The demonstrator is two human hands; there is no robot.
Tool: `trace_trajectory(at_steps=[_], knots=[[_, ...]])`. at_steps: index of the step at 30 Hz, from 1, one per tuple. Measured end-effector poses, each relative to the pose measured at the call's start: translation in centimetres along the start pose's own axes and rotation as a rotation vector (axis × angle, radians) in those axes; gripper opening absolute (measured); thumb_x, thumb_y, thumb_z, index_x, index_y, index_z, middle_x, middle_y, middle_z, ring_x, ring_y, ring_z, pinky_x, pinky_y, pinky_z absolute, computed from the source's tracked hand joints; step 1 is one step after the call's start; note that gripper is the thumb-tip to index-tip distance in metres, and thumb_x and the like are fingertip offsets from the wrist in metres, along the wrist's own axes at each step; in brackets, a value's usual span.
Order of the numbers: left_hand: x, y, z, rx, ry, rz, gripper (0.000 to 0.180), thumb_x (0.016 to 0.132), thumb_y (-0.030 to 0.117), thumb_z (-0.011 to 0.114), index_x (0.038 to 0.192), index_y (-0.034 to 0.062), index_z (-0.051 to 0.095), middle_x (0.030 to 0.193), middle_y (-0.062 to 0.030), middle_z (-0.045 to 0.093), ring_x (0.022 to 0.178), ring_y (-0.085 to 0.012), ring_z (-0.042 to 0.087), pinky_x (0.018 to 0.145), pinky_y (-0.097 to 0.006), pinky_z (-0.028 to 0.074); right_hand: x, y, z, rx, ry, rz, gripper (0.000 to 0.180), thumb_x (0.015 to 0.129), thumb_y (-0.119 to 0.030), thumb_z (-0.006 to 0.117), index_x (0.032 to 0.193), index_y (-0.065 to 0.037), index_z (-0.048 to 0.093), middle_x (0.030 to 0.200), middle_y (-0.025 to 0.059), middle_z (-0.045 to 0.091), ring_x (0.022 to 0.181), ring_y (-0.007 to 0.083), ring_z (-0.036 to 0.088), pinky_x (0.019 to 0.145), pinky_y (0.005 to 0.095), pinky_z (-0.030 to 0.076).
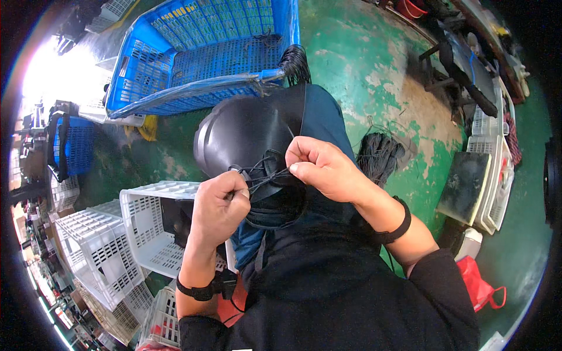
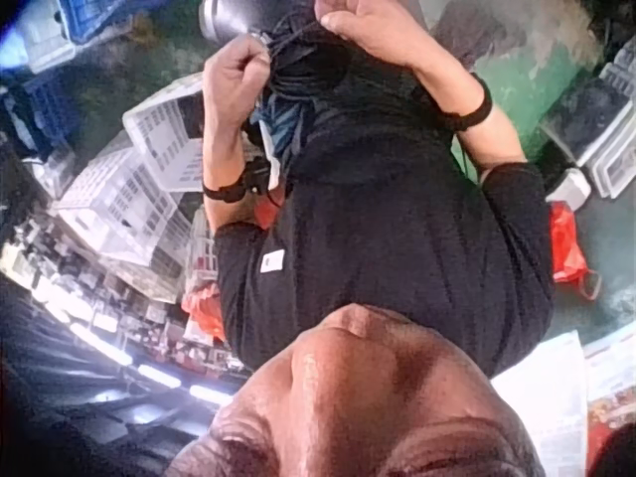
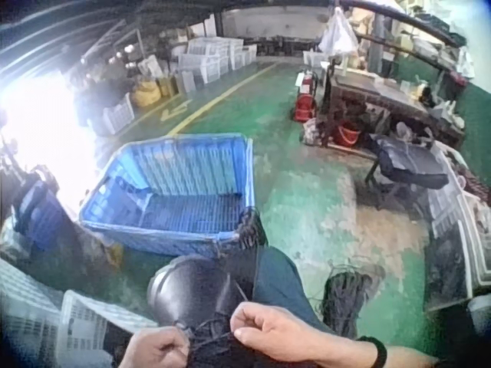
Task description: Lacing black leather shoe uppers in a manufacturing facility.
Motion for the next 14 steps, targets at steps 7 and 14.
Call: trace_trajectory(at_steps=[7,14], knots=[[-1.8,-0.3,-0.5,-0.204,0.167,0.078,0.013,0.09,0.001,0.054,0.08,-0.0026,0.062,0.086,-0.0087,0.071,0.062,-0.009,0.055,0.059,-0.025,0.041,-0.9,-0.6,0.9,-0.33,0.228,-0.199,0.031,0.092,-0.017,0.074,0.119,-0.005,0.063,0.083,-0.0022,0.055,0.075,0.0105,0.052,0.068,0.0282,0.046],[-6.3,-8.1,-1.9,-0.171,0.25,-0.101,0.028,0.108,0.019,0.051,0.102,-0.0005,0.071,0.102,-0.0103,0.073,0.071,-0.0106,0.057,0.068,-0.026,0.042,-1.2,-0.6,0.3,-0.86,0.063,-0.133,0.066,0.086,-0.028,0.083,0.143,-0.013,0.054,0.114,0.0125,0.064,0.091,0.0333,0.07,0.073,0.0445,0.057]])
Point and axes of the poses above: each hand's wrist, its own x-axis towards the middle knuckle, its own z-axis out of the palm, y = z × x, the point moved 2 cm from there along x, towards the middle knuckle
